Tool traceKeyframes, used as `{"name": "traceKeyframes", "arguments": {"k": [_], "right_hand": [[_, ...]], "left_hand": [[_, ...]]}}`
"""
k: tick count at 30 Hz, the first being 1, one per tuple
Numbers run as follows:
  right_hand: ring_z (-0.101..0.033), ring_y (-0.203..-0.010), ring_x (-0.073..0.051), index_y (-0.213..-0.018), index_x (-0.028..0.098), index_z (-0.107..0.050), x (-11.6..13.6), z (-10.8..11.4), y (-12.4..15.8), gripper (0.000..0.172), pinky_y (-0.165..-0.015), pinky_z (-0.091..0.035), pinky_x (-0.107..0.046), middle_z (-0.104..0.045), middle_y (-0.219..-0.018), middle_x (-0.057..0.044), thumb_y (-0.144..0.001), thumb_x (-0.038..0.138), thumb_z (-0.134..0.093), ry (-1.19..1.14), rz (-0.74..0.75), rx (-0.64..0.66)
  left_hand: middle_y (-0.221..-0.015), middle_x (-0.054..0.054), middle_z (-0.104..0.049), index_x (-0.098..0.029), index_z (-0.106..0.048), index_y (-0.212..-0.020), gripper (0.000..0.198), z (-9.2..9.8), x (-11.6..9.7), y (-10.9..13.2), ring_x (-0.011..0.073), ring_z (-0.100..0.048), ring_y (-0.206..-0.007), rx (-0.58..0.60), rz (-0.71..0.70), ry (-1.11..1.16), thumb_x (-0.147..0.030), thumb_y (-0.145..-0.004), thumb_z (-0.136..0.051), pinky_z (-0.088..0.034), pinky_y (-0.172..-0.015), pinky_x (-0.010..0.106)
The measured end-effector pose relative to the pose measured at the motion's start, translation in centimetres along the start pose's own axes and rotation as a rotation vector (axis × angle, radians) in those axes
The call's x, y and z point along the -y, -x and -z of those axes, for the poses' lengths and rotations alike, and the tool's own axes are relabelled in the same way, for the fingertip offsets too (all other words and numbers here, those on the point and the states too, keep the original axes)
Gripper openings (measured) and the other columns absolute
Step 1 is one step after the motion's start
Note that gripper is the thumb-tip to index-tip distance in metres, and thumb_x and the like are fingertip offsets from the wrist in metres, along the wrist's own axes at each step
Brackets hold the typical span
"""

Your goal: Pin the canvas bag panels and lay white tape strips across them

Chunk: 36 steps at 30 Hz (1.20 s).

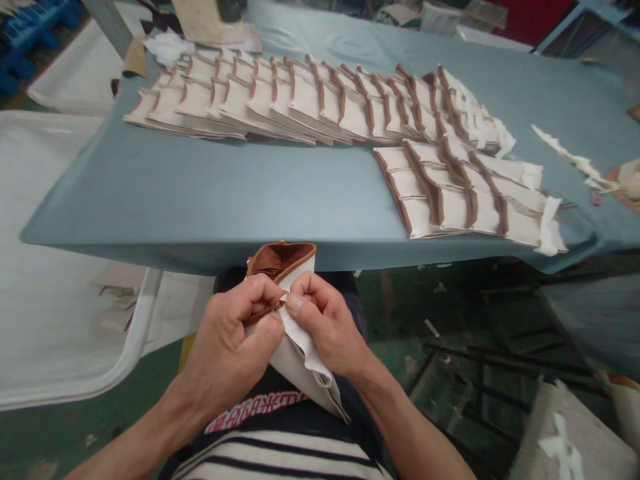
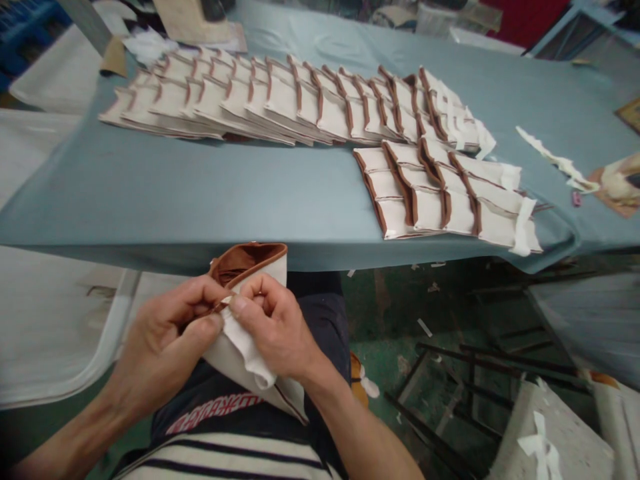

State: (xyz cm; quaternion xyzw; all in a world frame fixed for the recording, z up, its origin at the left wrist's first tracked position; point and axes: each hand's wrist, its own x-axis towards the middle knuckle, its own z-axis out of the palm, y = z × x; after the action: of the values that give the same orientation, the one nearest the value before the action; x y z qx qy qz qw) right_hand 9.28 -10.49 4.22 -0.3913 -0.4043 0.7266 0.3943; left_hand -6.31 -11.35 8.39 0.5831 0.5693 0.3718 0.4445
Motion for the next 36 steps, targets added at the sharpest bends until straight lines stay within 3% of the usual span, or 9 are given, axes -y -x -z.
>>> {"name": "traceKeyframes", "arguments": {"k": [5,10,14,18,22,25,28,31,36], "right_hand": [[-0.031,-0.048,-0.007,-0.077,0.024,-0.046,-0.9,0.2,-0.5,0.059,-0.046,-0.026,-0.02,-0.042,-0.059,0.011,-0.082,0.068,-0.085,-0.131,-0.069,0.034],[-0.028,-0.051,-0.009,-0.076,0.026,-0.042,-1.7,-0.7,-1.5,0.054,-0.047,-0.026,-0.023,-0.037,-0.06,0.01,-0.087,0.067,-0.075,-0.213,0.045,0.112],[-0.031,-0.055,-0.012,-0.073,0.026,-0.039,-0.8,-0.6,-2.5,0.048,-0.053,-0.032,-0.026,-0.036,-0.062,0.007,-0.098,0.065,-0.053,0.162,0.262,0.033],[-0.047,-0.064,-0.014,-0.073,0.023,-0.053,1.9,1.7,-2.3,0.037,-0.065,-0.04,-0.028,-0.053,-0.067,0.004,-0.1,0.048,-0.061,0.548,0.36,-0.032],[-0.072,-0.097,-0.02,-0.108,0.022,-0.069,5.1,3.4,-0.4,0.026,-0.091,-0.055,-0.033,-0.079,-0.103,-0.005,-0.11,0.031,-0.045,0.729,0.666,-0.281],[-0.065,-0.136,-0.027,-0.131,0.021,-0.065,7.0,3.3,0.6,0.031,-0.118,-0.046,-0.045,-0.076,-0.135,-0.013,-0.103,0.034,-0.062,0.96,0.845,-0.024],[-0.072,-0.117,-0.026,-0.113,0.021,-0.069,8.0,2.9,0.6,0.024,-0.124,-0.037,-0.05,-0.08,-0.112,-0.009,-0.098,0.039,-0.073,1.108,0.823,0.199],[-0.065,-0.078,-0.016,-0.085,0.022,-0.063,8.1,2.7,0.3,0.023,-0.107,-0.047,-0.041,-0.069,-0.078,0.002,-0.102,0.035,-0.072,1.071,0.795,0.29],[-0.06,-0.078,-0.015,-0.086,0.02,-0.065,7.3,2.1,0.4,0.027,-0.082,-0.046,-0.031,-0.067,-0.079,0.001,-0.108,0.036,-0.067,0.871,0.64,0.374]], "left_hand": [[-0.052,-0.009,-0.047,-0.021,-0.058,-0.066,0.015,0.2,-0.5,-0.6,0.0092,-0.04,-0.044,0.08,0.032,0.041,-0.029,-0.077,-0.05,-0.029,-0.042,0.02],[-0.058,-0.007,-0.05,-0.02,-0.059,-0.068,0.013,1.3,-0.5,-1.8,0.0093,-0.041,-0.051,0.135,-0.027,0.062,-0.027,-0.076,-0.052,-0.031,-0.045,0.02],[-0.059,-0.008,-0.051,-0.02,-0.06,-0.072,0.01,2.1,-1.0,-2.5,0.0091,-0.042,-0.051,0.243,-0.025,0.131,-0.027,-0.075,-0.053,-0.033,-0.046,0.02],[-0.069,-0.006,-0.062,-0.018,-0.067,-0.08,0.017,2.5,-2.5,-2.5,0.01,-0.053,-0.061,0.475,-0.08,0.032,-0.018,-0.078,-0.05,-0.04,-0.056,0.02],[-0.074,-0.006,-0.065,-0.02,-0.071,-0.087,0.018,3.2,-3.1,-2.6,0.0105,-0.056,-0.064,0.515,-0.089,-0.044,-0.016,-0.087,-0.053,-0.042,-0.058,0.02],[-0.074,-0.006,-0.066,-0.02,-0.069,-0.084,0.016,3.7,-3.2,-2.6,0.0115,-0.057,-0.067,0.551,-0.156,-0.121,-0.019,-0.09,-0.055,-0.043,-0.059,0.021],[-0.075,-0.006,-0.068,-0.021,-0.068,-0.083,0.015,4.3,-3.5,-2.4,0.0119,-0.058,-0.069,0.561,-0.228,-0.177,-0.02,-0.091,-0.055,-0.044,-0.062,0.021],[-0.079,-0.006,-0.072,-0.022,-0.068,-0.091,0.015,5.1,-3.7,-2.0,0.0116,-0.062,-0.071,0.589,-0.188,-0.142,-0.026,-0.1,-0.057,-0.046,-0.064,0.02],[-0.085,-0.005,-0.074,-0.023,-0.066,-0.096,0.006,6.7,-3.0,-1.8,0.0124,-0.068,-0.076,0.631,-0.164,-0.11,-0.022,-0.099,-0.061,-0.05,-0.069,0.02]]}}
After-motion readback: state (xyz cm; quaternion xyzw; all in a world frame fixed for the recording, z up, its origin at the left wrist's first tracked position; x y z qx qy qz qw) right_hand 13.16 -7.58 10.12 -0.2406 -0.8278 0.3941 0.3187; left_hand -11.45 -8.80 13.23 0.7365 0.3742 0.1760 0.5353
